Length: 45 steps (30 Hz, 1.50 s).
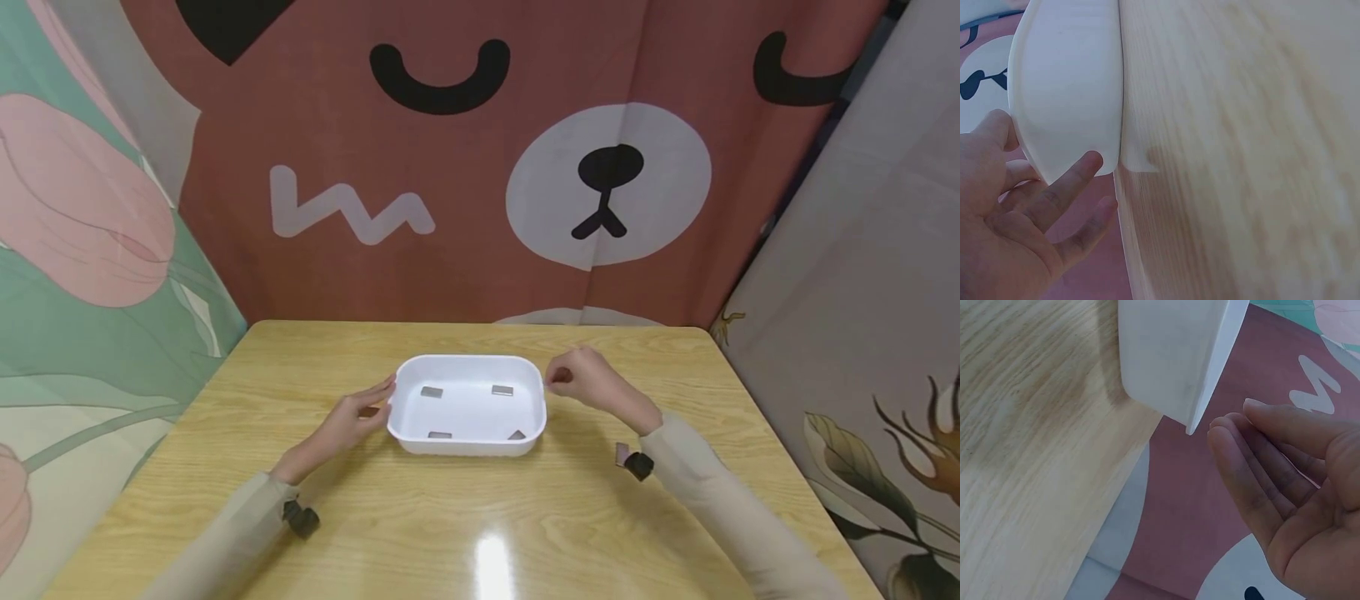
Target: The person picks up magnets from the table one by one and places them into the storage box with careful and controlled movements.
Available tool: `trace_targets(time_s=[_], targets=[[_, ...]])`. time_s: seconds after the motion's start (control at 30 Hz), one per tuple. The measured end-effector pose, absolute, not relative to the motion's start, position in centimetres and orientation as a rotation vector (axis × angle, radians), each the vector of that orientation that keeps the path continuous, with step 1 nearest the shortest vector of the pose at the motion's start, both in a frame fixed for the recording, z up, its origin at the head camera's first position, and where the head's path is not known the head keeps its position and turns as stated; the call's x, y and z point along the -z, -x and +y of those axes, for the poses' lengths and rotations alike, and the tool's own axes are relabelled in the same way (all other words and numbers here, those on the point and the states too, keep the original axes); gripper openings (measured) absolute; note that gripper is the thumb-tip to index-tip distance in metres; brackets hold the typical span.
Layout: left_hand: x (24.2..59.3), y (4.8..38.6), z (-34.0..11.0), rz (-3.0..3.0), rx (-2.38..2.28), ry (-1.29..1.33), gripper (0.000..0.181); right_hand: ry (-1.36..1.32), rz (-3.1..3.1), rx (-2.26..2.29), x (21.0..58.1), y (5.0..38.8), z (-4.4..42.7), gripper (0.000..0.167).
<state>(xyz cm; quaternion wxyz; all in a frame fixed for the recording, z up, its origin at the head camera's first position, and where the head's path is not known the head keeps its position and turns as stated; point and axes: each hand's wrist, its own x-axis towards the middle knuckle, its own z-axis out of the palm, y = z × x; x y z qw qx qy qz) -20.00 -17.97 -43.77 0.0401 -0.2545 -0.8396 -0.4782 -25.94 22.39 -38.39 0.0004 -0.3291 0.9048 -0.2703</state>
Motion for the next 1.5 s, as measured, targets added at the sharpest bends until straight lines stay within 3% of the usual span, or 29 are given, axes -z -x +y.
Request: trace_targets(time_s=[0.6, 0.87, 1.5], targets=[[43.9, 19.9, -18.1, -2.581, 1.473, 0.788, 0.041, 0.967, 2.782, 0.884, 39.6, 25.2, 24.2, 0.011], [46.8, 21.6, -18.8, -2.554, 1.455, 0.781, 0.042, 1.024, 2.758, 0.835, 40.2, 24.8, 24.9, 0.003], [47.1, 22.1, -19.2, -2.569, 1.459, 0.789, 0.042, 1.150, 2.610, 0.786, 41.5, 24.2, 26.9, 0.013]])
